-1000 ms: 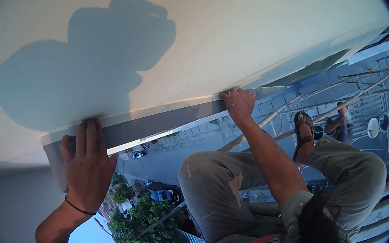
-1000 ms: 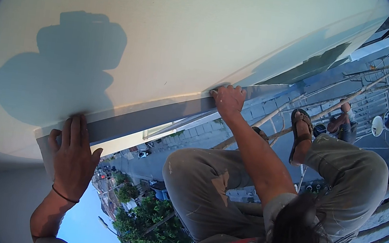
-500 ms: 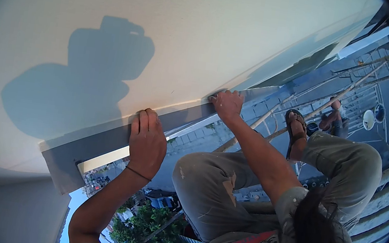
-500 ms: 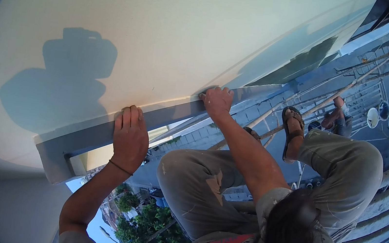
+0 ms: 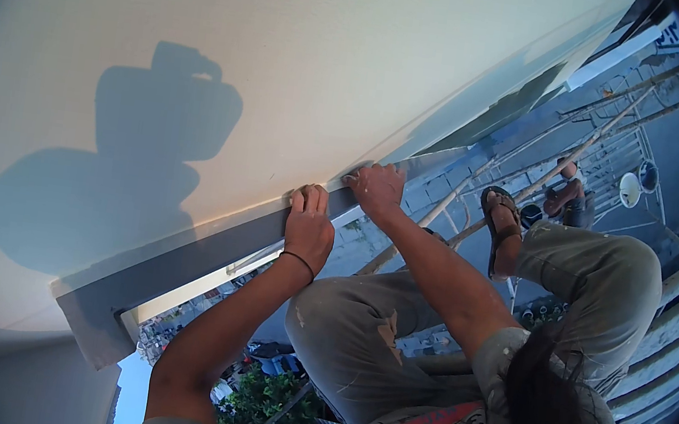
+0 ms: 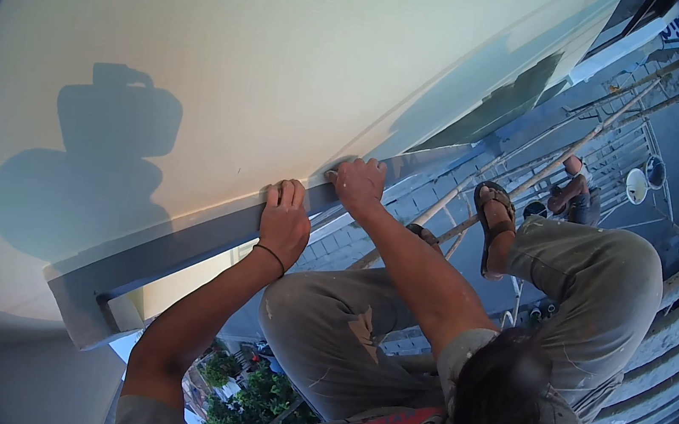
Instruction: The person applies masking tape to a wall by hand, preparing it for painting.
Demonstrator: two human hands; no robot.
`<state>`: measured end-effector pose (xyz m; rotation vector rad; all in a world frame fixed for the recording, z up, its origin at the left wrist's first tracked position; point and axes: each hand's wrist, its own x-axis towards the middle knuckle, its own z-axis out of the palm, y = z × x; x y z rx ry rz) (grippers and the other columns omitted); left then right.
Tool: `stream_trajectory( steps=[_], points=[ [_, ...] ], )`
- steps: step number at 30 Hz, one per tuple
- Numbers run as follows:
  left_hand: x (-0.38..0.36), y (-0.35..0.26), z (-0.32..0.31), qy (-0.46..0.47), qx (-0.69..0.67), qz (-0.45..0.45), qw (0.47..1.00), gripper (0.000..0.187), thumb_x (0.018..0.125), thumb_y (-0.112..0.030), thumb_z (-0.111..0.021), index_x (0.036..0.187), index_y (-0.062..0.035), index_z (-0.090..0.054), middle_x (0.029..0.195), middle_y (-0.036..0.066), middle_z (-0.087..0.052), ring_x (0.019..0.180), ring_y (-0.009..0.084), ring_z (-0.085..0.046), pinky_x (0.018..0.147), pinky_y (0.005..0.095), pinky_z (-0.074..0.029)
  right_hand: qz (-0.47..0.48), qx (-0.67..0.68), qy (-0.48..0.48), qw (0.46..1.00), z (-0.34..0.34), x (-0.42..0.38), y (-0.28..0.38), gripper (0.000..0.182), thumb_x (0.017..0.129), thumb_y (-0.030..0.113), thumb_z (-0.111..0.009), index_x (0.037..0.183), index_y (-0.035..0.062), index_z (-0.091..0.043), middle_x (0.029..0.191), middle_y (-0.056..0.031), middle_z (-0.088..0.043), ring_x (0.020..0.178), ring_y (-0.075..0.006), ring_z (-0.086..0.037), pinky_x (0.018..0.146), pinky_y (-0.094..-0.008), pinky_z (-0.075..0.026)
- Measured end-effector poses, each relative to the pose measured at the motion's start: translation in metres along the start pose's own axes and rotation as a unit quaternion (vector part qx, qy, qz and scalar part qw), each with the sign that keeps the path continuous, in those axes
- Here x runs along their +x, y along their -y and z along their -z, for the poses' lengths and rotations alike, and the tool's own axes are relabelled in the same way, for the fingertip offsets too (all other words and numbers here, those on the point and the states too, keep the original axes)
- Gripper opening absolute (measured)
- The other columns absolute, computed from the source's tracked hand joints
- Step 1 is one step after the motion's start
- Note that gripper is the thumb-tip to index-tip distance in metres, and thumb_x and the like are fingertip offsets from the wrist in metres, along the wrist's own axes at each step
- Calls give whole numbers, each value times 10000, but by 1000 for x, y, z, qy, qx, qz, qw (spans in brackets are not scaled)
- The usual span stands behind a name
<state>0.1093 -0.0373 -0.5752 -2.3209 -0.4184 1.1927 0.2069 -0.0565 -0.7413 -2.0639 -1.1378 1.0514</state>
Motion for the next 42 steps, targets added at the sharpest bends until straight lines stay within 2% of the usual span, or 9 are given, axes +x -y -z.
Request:
stream_trajectory(
  steps=[11, 15, 24, 27, 30, 33, 36, 39, 42],
  points=[
    [7, -8, -28, -52, -10, 3, 999, 450, 955, -207, -556, 1262, 94, -691, 1403, 196, -551, 1323, 335, -484, 1114, 489, -345, 4, -16, 11, 1000, -4, 2, 2, 373, 946, 488, -709, 950, 136, -832, 993, -106, -769, 1051, -318, -681, 924, -460, -429],
    [19, -12, -37, -52, 23, -13, 998, 468, 962, -221, -551, 1290, 85, -684, 1417, 198, -553, 1326, 331, -482, 1112, 492, -350, 4, -9, -31, 999, -12, -2, 2, 366, 927, 486, -720, 933, 138, -833, 978, -116, -763, 1044, -331, -676, 926, -484, -419],
    [52, -28, -69, -65, 49, -45, 996, 506, 994, -235, -506, 1395, 54, -616, 1415, 180, -598, 1348, 318, -479, 1133, 461, -342, 5, -18, -42, 999, -12, 0, 1, 172, 882, 263, -694, 850, 140, -811, 930, -129, -761, 958, -332, -708, 862, -486, -432],
    [60, -37, -71, -21, 21, -31, 999, 553, 1030, -258, -465, 1484, 47, -541, 1480, 180, -564, 1379, 311, -463, 1179, 468, -299, -14, -3, -29, 999, -13, 5, 2, 248, 866, 338, -739, 868, 101, -812, 937, -151, -768, 994, -352, -704, 884, -503, -454],
    [59, -38, -83, -84, 21, -38, 996, 494, 997, -238, -506, 1405, 24, -605, 1436, 172, -591, 1361, 318, -469, 1164, 468, -314, -20, 15, -40, 999, -11, 6, 2, 233, 836, 307, -731, 859, 88, -806, 922, -165, -768, 966, -363, -703, 887, -508, -454],
    [56, -41, -81, -46, 31, -44, 997, 513, 1000, -239, -502, 1434, 23, -585, 1455, 168, -585, 1397, 326, -448, 1180, 473, -302, -14, 44, 3, 999, 4, 4, 0, 239, 827, 278, -708, 909, 74, -802, 954, -179, -773, 979, -366, -723, 897, -506, -476],
    [58, -45, -88, -61, 24, -31, 997, 534, 1010, -242, -493, 1466, 27, -556, 1476, 168, -576, 1434, 336, -424, 1189, 479, -297, -8, 69, 29, 997, 8, 7, -4, 278, 824, 287, -710, 935, 46, -793, 984, -212, -765, 1021, -393, -726, 915, -523, -524],
    [59, -43, -87, -9, 37, -58, 998, 546, 1022, -251, -478, 1487, 26, -542, 1506, 174, -562, 1464, 344, -400, 1194, 484, -294, 30, 105, 46, 993, 6, 13, -19, 296, 846, 297, -709, 952, 30, -782, 1053, -225, -760, 1064, -396, -727, 929, -507, -567],
    [54, -41, -77, 1, 88, -61, 994, 569, 1046, -263, -447, 1518, 48, -501, 1573, 202, -508, 1474, 343, -405, 1206, 477, -286, 34, 127, 59, 990, 26, 5, -26, 380, 871, 356, -730, 1062, 32, -782, 1104, -196, -763, 1083, -383, -727, 942, -475, -585]
  ],
)
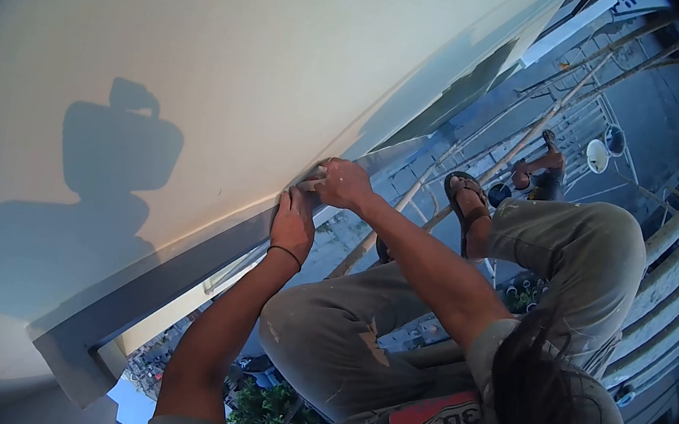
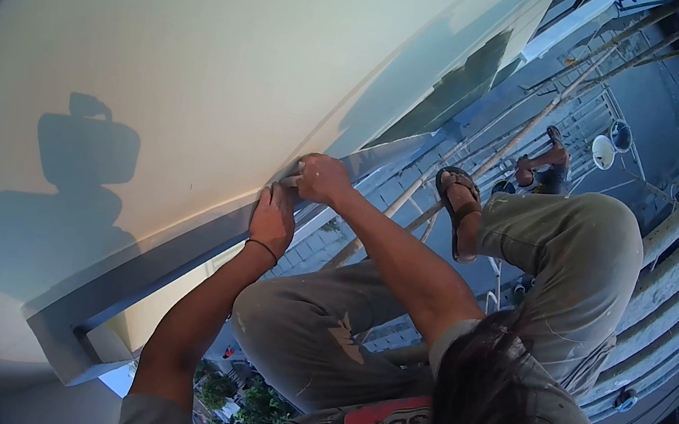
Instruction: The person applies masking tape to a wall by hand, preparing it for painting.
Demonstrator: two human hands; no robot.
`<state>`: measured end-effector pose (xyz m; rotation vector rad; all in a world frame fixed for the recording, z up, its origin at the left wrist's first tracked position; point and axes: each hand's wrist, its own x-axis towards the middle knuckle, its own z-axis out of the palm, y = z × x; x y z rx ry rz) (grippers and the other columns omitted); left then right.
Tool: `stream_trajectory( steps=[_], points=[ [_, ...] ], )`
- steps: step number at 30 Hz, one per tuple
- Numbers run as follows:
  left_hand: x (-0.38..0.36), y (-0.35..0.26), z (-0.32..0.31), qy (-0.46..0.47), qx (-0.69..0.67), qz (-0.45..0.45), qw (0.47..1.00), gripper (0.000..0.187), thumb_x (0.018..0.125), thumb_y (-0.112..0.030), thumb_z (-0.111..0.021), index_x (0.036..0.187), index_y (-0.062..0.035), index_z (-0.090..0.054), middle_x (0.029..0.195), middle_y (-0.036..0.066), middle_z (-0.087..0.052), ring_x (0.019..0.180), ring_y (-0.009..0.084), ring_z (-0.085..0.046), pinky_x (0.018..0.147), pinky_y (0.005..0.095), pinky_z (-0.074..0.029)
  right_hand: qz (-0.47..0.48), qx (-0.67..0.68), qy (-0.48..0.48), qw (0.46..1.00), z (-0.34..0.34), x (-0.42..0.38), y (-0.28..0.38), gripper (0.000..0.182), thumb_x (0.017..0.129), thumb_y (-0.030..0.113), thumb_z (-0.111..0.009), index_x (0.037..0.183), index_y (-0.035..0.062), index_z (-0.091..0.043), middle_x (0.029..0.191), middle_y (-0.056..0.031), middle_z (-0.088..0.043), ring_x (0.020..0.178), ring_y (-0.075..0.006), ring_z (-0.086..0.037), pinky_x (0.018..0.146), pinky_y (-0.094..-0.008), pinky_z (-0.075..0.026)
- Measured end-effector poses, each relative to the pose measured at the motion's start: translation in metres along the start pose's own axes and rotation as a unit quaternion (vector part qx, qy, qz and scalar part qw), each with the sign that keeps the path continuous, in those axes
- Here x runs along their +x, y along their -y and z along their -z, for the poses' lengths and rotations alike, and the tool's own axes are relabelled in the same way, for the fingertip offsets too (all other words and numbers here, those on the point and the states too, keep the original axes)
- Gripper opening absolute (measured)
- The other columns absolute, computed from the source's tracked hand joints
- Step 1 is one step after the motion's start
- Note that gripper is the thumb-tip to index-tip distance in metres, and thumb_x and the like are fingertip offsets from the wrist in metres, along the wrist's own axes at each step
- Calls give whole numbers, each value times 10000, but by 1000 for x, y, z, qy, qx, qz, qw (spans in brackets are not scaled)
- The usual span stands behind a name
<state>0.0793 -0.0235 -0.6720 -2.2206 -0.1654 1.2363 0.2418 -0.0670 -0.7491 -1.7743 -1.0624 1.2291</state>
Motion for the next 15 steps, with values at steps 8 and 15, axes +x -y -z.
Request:
stream_trajectory(
  steps=[8, 15],
  points=[
    [-23, 9, 17, -26, -74, 45, 996, 569, 1033, -234, -446, 1503, 80, -506, 1580, 230, -499, 1491, 339, -426, 1272, 492, -251, 47, 48, 26, 997, -15, 7, -27, 379, 896, 364, -742, 1202, 144, -787, 1106, -171, -765, 1051, -387, -721, 917, -489, -572],
    [-100, 60, 67, -19, -64, 75, 995, 575, 1023, -252, -474, 1492, 78, -513, 1567, 219, -508, 1466, 331, -447, 1251, 510, -289, 41, 1, -27, 999, -23, 10, -32, 505, 877, 366, -761, 1227, 2, -735, 1109, -255, -747, 1065, -435, -708, 914, -492, -570]
  ],
)
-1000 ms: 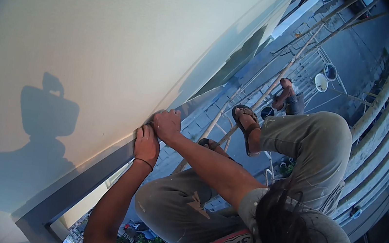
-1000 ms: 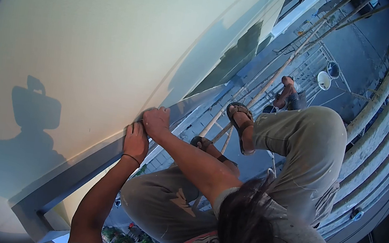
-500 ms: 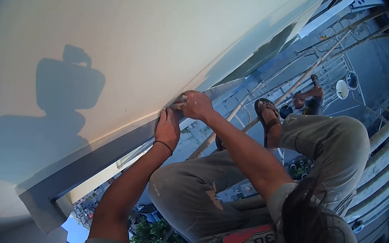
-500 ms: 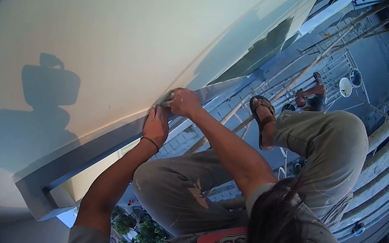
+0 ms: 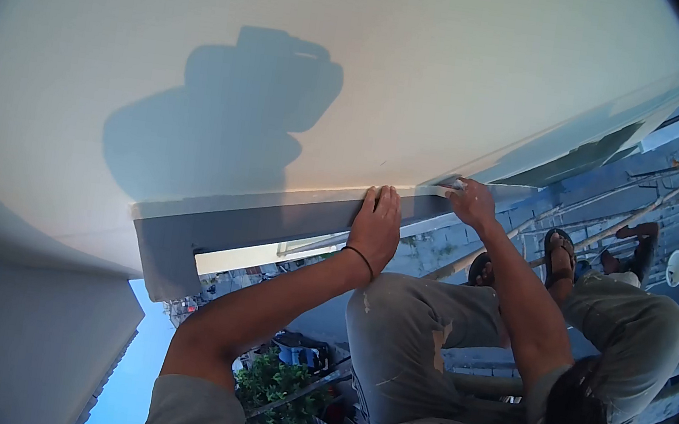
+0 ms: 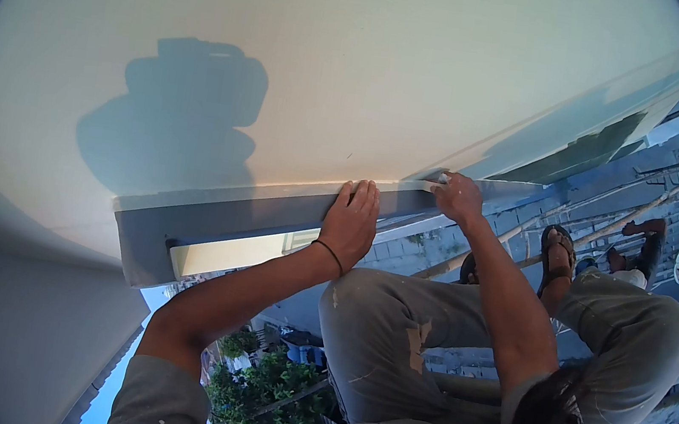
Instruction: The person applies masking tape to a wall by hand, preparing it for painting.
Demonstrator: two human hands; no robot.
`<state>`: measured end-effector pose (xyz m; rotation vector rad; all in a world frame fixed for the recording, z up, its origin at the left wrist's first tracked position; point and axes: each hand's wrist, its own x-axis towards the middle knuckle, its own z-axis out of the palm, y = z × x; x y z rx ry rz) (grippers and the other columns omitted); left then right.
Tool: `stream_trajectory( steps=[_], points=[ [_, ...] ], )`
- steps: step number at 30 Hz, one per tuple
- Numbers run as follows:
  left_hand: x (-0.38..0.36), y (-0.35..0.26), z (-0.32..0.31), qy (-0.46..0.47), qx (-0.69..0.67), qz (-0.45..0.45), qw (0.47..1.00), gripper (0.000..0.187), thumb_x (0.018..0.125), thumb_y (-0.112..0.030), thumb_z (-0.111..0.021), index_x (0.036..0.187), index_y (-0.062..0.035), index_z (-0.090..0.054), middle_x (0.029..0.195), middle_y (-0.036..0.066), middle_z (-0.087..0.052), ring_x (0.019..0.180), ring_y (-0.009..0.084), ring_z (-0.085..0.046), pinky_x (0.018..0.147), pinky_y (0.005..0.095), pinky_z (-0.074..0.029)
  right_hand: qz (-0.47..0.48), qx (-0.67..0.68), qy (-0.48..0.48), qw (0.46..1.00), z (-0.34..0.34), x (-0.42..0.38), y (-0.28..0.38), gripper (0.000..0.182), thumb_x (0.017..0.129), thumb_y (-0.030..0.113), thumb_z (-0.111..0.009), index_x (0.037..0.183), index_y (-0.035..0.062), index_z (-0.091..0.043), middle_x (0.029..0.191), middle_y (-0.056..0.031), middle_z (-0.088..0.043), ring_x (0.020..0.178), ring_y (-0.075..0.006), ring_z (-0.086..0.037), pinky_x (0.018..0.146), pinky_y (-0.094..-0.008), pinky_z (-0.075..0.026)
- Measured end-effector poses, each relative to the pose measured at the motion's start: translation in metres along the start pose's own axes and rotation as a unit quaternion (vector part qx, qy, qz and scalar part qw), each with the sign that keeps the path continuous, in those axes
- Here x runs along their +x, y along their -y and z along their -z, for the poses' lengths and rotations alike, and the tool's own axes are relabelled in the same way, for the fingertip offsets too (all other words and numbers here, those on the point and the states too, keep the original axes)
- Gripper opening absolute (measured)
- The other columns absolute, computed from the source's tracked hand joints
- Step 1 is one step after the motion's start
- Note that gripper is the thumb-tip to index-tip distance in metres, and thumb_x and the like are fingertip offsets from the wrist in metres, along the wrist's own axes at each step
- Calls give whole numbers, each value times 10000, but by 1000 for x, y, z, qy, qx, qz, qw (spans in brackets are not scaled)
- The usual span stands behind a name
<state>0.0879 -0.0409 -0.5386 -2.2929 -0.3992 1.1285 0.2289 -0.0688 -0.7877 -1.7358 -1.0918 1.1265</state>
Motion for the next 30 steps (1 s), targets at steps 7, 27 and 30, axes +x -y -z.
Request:
stream_trajectory(
  steps=[7, 27, 30],
  points=[
    [-100, 73, 96, -14, -24, 112, 993, 686, 908, -300, -682, 1462, 70, -516, 1506, 193, -539, 1433, 300, -479, 1234, 525, -329, -18, 1, 29, 999, 6, 0, 3, 522, 883, 388, -757, 1268, 36, -727, 1149, -246, -748, 1122, -416, -702, 981, -484, -555],
    [-193, 125, 181, 45, 62, 158, 984, 566, 985, -118, -594, 1537, -42, -494, 1612, 98, -466, 1525, 303, -400, 1304, 632, -190, -35, 31, 29, 998, 8, -5, -14, 593, 886, 494, -767, 1282, 53, -726, 1260, -209, -721, 1185, -405, -676, 1015, -481, -539],
    [-194, 131, 158, 20, 142, 144, 979, 654, 953, -128, -636, 1570, -44, -435, 1635, 93, -434, 1540, 300, -375, 1319, 593, -182, -45, 51, 43, 997, 16, -7, -16, 693, 849, 525, -797, 1320, 29, -694, 1316, -226, -695, 1240, -414, -648, 1061, -482, -514]
  ],
)
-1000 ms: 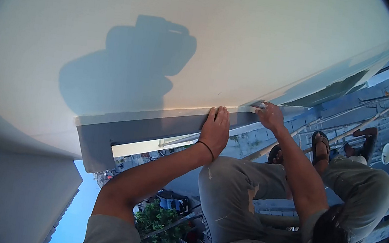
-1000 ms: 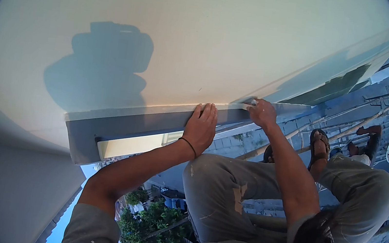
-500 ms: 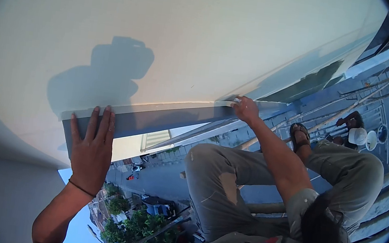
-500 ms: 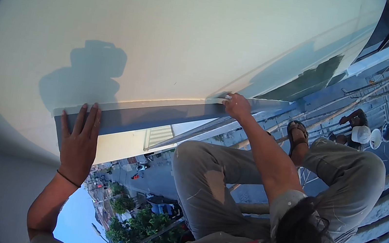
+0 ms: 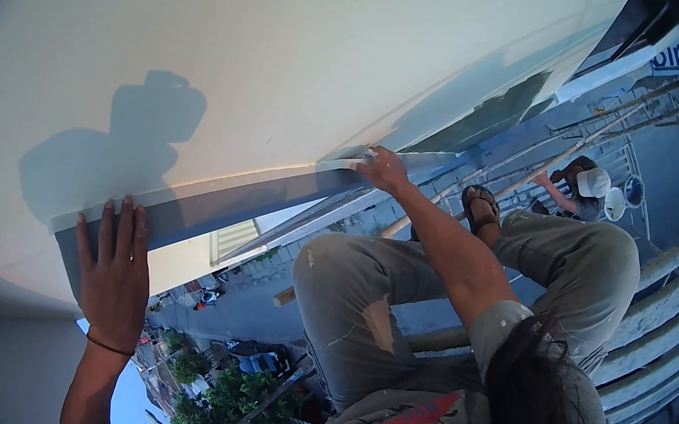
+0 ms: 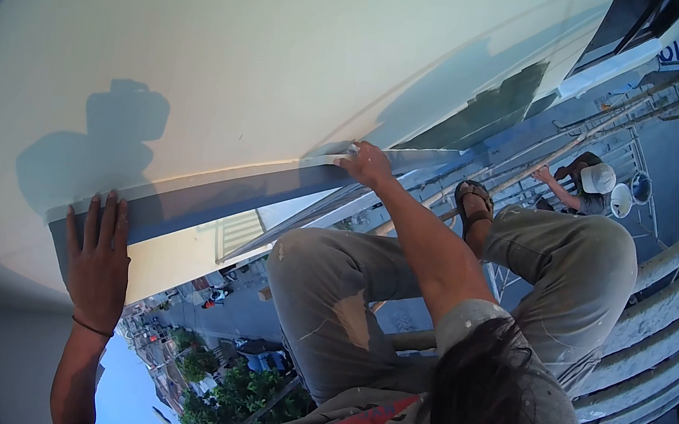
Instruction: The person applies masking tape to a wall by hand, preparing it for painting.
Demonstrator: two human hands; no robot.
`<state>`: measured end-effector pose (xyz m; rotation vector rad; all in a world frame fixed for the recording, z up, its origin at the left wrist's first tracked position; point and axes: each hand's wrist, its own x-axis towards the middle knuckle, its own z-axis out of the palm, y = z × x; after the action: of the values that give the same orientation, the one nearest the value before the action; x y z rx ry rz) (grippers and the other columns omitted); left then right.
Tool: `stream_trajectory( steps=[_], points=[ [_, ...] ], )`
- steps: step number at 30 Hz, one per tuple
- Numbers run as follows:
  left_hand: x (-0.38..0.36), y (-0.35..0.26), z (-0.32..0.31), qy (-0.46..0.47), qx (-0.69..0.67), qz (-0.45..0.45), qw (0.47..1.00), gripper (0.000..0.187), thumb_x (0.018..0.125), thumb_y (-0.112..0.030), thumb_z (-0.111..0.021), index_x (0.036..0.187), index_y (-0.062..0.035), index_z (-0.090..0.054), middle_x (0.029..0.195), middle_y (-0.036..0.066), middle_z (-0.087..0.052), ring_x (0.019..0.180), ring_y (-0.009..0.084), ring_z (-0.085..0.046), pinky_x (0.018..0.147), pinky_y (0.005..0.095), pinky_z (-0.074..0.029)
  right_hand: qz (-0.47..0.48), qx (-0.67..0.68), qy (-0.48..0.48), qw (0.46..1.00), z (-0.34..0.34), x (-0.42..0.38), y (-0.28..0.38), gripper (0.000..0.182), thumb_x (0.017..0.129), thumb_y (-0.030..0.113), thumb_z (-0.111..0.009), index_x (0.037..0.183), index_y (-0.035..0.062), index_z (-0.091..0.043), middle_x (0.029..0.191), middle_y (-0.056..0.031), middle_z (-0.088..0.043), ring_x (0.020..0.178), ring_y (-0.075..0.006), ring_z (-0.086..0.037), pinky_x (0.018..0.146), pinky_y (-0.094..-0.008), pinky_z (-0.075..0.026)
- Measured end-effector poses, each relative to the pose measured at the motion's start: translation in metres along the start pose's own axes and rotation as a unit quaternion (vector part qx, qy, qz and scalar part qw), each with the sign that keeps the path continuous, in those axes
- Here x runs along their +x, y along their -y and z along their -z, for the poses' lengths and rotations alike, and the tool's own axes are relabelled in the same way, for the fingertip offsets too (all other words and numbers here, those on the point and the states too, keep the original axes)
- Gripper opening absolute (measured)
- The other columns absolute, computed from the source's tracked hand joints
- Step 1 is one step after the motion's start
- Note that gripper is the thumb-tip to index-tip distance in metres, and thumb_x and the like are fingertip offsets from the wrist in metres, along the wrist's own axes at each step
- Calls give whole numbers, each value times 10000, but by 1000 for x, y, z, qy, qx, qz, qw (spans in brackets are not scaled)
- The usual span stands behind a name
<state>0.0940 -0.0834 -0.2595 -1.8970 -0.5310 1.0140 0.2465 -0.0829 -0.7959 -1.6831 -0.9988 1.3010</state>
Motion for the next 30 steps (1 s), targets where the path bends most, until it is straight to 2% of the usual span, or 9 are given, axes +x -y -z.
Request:
stream_trajectory(
  steps=[3, 6, 9, 12, 15, 18, 21, 24, 30],
  points=[
    [3, -1, 0, 9, 6, 4, 1000, 637, 974, -140, -622, 1578, -70, -432, 1639, 90, -432, 1540, 298, -377, 1322, 591, -179, 43, 24, -36, 998, -17, 9, -25, 910, 816, 610, -816, 1389, -67, -611, 1344, -283, -666, 1267, -406, -640, 1063, -471, -507],
    [5, -3, 4, 16, 22, -4, 1000, 625, 987, -158, -601, 1582, -71, -433, 1606, 96, -475, 1520, 321, -408, 1311, 614, -196, 23, 91, -15, 995, -30, 15, -44, 864, 834, 541, -831, 1429, -39, -597, 1381, -247, -652, 1276, -353, -630, 1072, -444, -494],
    [8, -5, 8, 29, 22, 5, 999, 631, 977, -141, -603, 1581, -73, -436, 1613, 99, -470, 1517, 326, -412, 1309, 619, -192, 5, 202, 23, 979, -28, 10, -53, 681, 885, 406, -817, 1406, 8, -634, 1381, -217, -667, 1348, -349, -586, 1132, -422, -450],
    [9, -6, 7, 21, 26, 5, 999, 640, 962, -118, -613, 1578, -74, -443, 1617, 99, -470, 1509, 328, -424, 1306, 620, -202, 18, 349, 89, 933, -39, 14, -66, 578, 932, 315, -791, 1398, 7, -641, 1360, -165, -679, 1284, -269, -601, 1099, -378, -455],
    [11, -8, 7, 11, 14, 18, 1000, 640, 945, -87, -622, 1565, -77, -463, 1600, 93, -499, 1493, 331, -448, 1297, 621, -229, 2, 360, 79, 930, -37, 10, -67, 438, 978, 217, -739, 1359, 20, -654, 1133, -51, -695, 996, -138, -598, 907, -317, -500],
    [12, -10, 6, -2, 11, 21, 1000, 637, 935, -72, -627, 1555, -85, -481, 1577, 86, -532, 1471, 335, -479, 1287, 624, -253, -21, 367, 104, 924, -13, 0, -50, 421, 979, 223, -746, 1356, 54, -666, 1050, -1, -673, 938, -98, -556, 869, -289, -483],
    [12, -11, 3, -12, 14, 23, 1000, 637, 932, -61, -627, 1552, -94, -488, 1571, 81, -541, 1460, 337, -495, 1281, 629, -261, -5, 408, 104, 907, -24, 6, -62, 441, 973, 260, -762, 1340, 35, -667, 1152, -69, -716, 1078, -175, -596, 997, -343, -478],
    [11, -11, 2, 2, 32, 34, 999, 641, 957, -96, -601, 1580, -149, -461, 1610, 33, -496, 1500, 280, -447, 1312, 579, -244, -57, 552, 135, 821, -38, 14, -74, 372, 998, 239, -735, 1329, 84, -666, 1163, -39, -701, 1066, -159, -602, 981, -341, -472],
    [14, -12, 5, -6, 5, 33, 999, 612, 944, -68, -623, 1544, -94, -505, 1565, 77, -554, 1460, 336, -500, 1268, 634, -278, -89, 599, 164, 779, -41, 15, -81, 338, 1031, 215, -692, 1361, 165, -641, 1258, 24, -662, 1146, -132, -599, 972, -357, -457]
  ],
)
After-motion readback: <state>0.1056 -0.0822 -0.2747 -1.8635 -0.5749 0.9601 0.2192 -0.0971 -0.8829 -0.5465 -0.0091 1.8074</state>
